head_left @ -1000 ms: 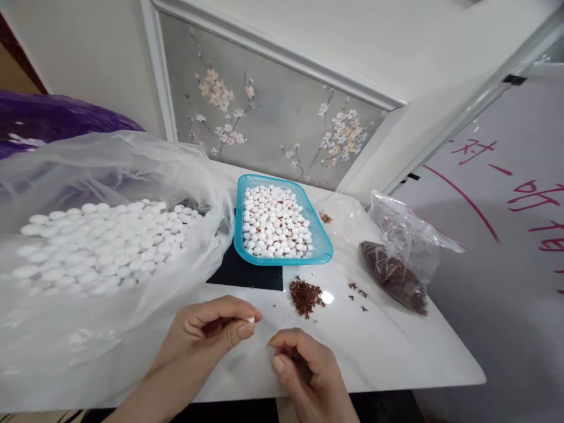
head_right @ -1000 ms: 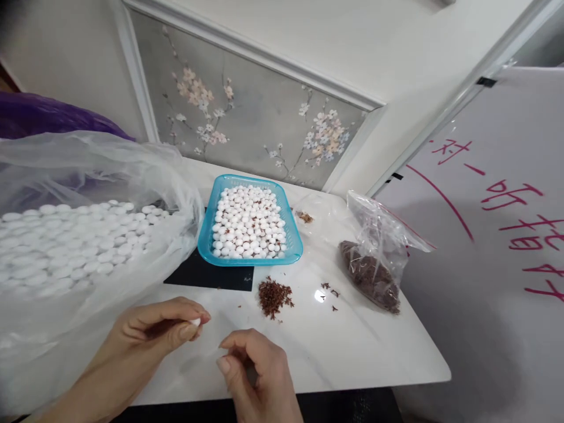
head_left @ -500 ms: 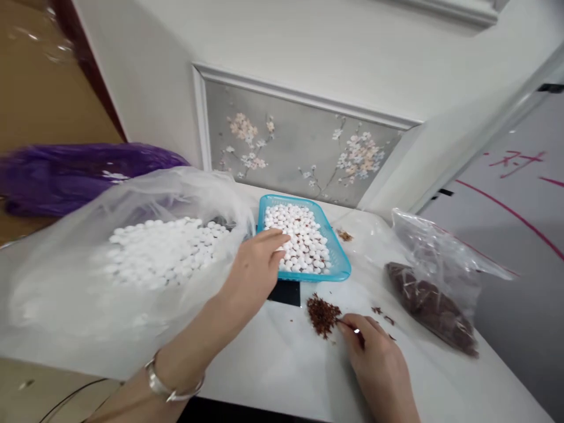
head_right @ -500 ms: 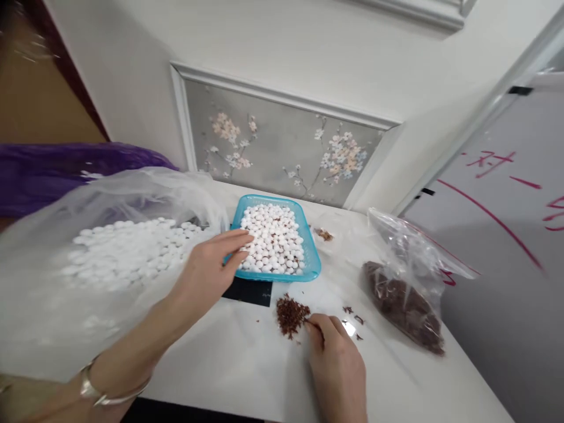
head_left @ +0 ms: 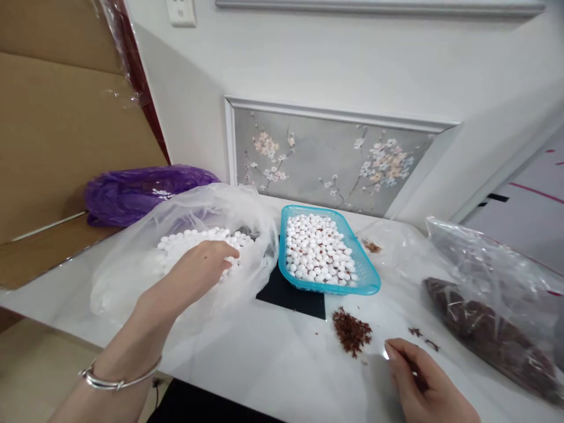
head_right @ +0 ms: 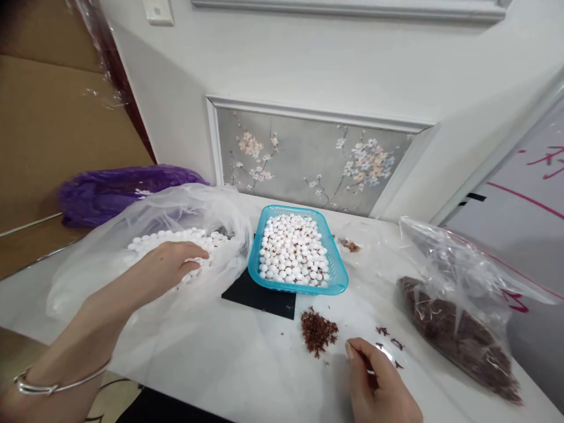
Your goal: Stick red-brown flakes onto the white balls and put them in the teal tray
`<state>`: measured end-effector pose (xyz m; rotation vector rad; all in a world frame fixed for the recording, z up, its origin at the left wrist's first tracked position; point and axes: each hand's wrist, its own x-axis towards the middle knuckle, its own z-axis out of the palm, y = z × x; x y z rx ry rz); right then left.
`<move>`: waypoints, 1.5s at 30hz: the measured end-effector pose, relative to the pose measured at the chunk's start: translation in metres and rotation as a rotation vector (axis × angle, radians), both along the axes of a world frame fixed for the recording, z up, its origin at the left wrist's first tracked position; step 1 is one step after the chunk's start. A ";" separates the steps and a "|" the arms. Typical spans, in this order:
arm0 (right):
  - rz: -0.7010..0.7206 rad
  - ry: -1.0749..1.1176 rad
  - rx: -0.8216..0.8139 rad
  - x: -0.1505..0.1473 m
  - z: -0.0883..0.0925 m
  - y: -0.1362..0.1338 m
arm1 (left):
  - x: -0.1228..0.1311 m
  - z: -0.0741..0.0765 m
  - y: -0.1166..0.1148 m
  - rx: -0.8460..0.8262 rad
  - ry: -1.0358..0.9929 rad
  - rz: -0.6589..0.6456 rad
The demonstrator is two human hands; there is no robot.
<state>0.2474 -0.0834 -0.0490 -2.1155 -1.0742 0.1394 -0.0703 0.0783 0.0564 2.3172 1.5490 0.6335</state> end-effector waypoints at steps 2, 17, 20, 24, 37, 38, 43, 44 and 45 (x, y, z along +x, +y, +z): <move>0.012 0.081 0.023 -0.007 0.004 0.000 | -0.007 -0.009 0.001 -0.013 -0.021 -0.015; 0.339 0.578 0.336 -0.072 0.046 0.017 | 0.057 -0.012 -0.074 -0.741 -1.087 -0.087; 0.385 0.659 0.331 -0.083 0.053 0.019 | 0.075 -0.025 -0.084 -1.082 -1.354 -0.064; 0.442 0.835 0.353 -0.093 0.058 0.022 | 0.086 -0.040 -0.078 -1.230 -1.522 0.011; 0.508 0.758 0.295 -0.108 0.053 0.035 | 0.088 -0.061 -0.070 -1.233 -1.599 -0.031; 0.527 0.729 0.307 -0.108 0.051 0.035 | 0.088 -0.062 -0.070 -1.229 -1.604 -0.034; 0.569 0.602 0.347 -0.108 0.045 0.035 | 0.090 -0.064 -0.072 -1.211 -1.639 0.000; 0.569 0.579 0.343 -0.108 0.044 0.034 | 0.090 -0.064 -0.073 -1.210 -1.645 0.002; 0.570 0.554 0.336 -0.108 0.044 0.034 | 0.090 -0.064 -0.073 -1.210 -1.649 0.008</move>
